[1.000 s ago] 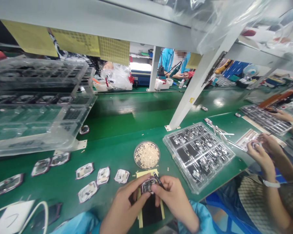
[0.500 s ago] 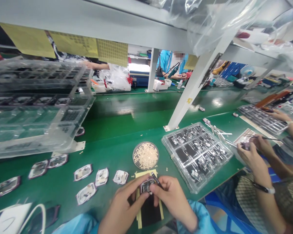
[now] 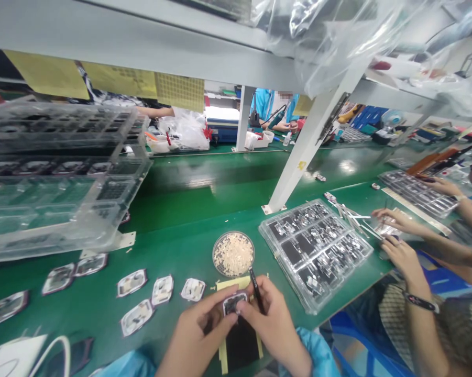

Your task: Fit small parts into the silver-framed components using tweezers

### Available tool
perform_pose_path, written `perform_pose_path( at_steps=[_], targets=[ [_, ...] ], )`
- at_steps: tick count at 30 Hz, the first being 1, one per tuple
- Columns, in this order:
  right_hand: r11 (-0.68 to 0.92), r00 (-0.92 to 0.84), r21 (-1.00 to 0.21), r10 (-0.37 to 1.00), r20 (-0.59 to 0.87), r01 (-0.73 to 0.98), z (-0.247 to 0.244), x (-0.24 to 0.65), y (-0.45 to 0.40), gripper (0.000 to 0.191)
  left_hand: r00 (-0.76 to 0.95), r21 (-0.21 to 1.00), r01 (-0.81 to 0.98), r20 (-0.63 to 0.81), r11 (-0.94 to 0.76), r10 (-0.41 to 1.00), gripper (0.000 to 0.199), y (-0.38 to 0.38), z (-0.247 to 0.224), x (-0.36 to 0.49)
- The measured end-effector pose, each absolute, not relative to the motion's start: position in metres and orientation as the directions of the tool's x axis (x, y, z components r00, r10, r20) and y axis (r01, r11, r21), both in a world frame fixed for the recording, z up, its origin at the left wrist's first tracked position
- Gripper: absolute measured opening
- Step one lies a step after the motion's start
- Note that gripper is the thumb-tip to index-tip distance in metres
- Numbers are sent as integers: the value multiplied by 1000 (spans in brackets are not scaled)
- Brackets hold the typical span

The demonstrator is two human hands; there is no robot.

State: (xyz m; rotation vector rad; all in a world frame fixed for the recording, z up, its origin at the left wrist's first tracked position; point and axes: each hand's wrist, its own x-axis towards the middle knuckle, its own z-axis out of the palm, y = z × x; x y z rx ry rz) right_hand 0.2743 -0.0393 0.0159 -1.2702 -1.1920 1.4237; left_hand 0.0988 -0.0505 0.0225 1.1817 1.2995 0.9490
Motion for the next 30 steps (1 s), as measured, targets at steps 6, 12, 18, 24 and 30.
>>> perform_pose_path(
  at_steps=[6,12,18,24,30],
  targets=[
    [-192,-179,-977,969,-173,-97,15,267,-40,31,149,975,-146,-144,166,978,31,-46,19,102],
    [-167,-97,-983,982,-160,-74,13,265,-45,31,157,975,78,-216,206,964,35,-46,22,101],
    [-175,-119,-963,981,-153,-205,15,261,-50,29,131,981,62,-191,184,973,30,-52,21,101],
    [-143,-98,-968,987,-125,-207,7,259,-52,31,113,986,61,-161,155,980,28,-60,18,106],
    [-129,-89,-967,990,-112,-219,4,260,-49,31,84,988,95,-130,122,988,28,-61,15,106]
  ],
)
